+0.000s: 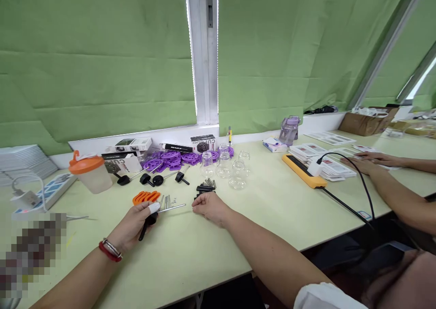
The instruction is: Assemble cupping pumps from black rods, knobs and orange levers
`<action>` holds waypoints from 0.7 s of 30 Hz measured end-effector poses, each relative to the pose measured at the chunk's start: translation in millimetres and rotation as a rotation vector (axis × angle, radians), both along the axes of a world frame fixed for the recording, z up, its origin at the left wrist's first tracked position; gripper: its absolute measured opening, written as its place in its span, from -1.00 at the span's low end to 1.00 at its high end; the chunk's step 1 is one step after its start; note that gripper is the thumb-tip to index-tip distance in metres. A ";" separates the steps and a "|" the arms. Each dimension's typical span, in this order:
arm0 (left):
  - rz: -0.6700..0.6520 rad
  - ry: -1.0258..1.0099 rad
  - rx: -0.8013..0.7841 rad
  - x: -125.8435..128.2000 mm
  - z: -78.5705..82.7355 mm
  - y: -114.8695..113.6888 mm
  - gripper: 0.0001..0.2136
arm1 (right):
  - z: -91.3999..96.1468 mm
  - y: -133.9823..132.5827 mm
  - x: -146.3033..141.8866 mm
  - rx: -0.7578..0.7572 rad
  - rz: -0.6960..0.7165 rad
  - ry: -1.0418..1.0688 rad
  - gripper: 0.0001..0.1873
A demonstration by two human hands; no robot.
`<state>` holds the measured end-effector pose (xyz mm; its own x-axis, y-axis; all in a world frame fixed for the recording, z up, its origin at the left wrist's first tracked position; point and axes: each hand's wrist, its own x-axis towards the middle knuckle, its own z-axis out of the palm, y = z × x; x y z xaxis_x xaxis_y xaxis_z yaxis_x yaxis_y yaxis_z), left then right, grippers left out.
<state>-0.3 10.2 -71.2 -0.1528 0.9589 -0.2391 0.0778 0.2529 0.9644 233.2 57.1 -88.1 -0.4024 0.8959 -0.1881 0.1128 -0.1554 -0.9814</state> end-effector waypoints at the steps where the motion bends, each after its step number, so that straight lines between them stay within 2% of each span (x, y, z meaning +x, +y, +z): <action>1: -0.005 0.009 0.022 0.2 -1.4 -0.4 -0.78 | -0.8 0.4 -0.3 0.002 -0.005 0.011 -0.89; 8: -0.041 0.221 0.160 -0.5 -0.2 -5.0 -0.79 | -2.6 -0.2 0.1 0.025 0.008 0.026 -0.87; 13: -0.144 0.437 0.266 -1.2 -3.8 -8.9 -0.69 | -3.2 -1.3 0.0 0.062 0.024 0.030 -0.87; 17: -0.220 0.514 0.304 0.7 -7.9 -9.7 -0.69 | -2.8 -1.5 -1.2 0.092 0.033 0.028 -0.86; 21: -0.220 0.529 0.332 1.4 -9.9 -8.5 -0.72 | -3.9 -0.5 -1.4 0.097 0.027 0.025 -0.87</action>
